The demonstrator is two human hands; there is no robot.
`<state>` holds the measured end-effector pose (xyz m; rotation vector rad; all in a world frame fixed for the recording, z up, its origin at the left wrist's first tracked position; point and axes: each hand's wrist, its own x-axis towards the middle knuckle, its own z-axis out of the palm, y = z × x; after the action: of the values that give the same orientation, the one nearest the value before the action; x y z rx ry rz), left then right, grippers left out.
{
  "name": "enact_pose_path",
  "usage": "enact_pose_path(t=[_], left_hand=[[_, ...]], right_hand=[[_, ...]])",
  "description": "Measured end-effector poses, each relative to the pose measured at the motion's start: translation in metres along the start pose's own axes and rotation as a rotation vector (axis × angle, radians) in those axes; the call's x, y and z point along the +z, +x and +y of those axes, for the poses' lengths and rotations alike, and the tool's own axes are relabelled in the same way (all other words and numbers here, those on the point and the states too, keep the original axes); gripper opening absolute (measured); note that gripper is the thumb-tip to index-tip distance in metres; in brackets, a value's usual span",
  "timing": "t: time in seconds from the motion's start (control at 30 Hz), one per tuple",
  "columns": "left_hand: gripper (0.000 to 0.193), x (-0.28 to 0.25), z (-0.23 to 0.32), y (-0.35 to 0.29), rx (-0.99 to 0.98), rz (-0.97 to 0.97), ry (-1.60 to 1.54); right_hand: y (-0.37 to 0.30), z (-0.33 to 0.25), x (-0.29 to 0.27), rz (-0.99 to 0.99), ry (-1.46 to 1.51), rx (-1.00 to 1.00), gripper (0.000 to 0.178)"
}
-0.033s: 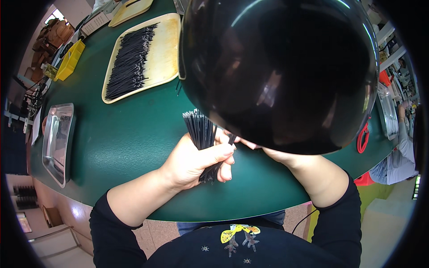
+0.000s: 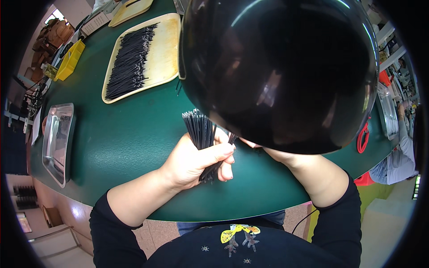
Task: The person sorts thin black components by holding bundles under a desk lamp and separating individual pieces by hand.
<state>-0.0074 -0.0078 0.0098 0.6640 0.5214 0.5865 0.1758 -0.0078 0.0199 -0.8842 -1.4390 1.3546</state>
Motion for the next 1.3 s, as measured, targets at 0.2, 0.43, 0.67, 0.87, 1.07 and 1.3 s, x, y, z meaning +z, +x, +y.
enact_pose_path(t=[0.2, 0.43, 0.67, 0.87, 1.07, 1.3], left_hand=[[0.007, 0.002, -0.001, 0.000, 0.039, 0.034, 0.006], [0.006, 0.007, 0.001, -0.002, 0.089, 0.060, 0.066], [0.006, 0.003, -0.001, -0.003, 0.102, 0.050, 0.016], [0.019, 0.005, 0.001, 0.000, 0.302, 0.021, 0.487], [0.012, 0.004, -0.002, 0.003, 0.549, 0.170, 0.707], [0.015, 0.007, 0.002, 0.002, 0.295, 0.116, 0.573]], right_hand=[[0.000, 0.001, -0.003, 0.036, 0.042, -0.022, 0.016], [0.001, 0.000, -0.005, 0.049, 0.058, -0.028, 0.014], [0.002, -0.004, -0.001, 0.020, 0.116, 0.089, 0.012], [-0.004, 0.020, -0.002, -0.072, 0.524, 0.096, 0.019], [-0.010, 0.025, 0.001, 0.197, 0.212, -0.120, 0.019], [-0.008, 0.013, 0.001, 0.051, 0.045, 0.085, 0.012]])
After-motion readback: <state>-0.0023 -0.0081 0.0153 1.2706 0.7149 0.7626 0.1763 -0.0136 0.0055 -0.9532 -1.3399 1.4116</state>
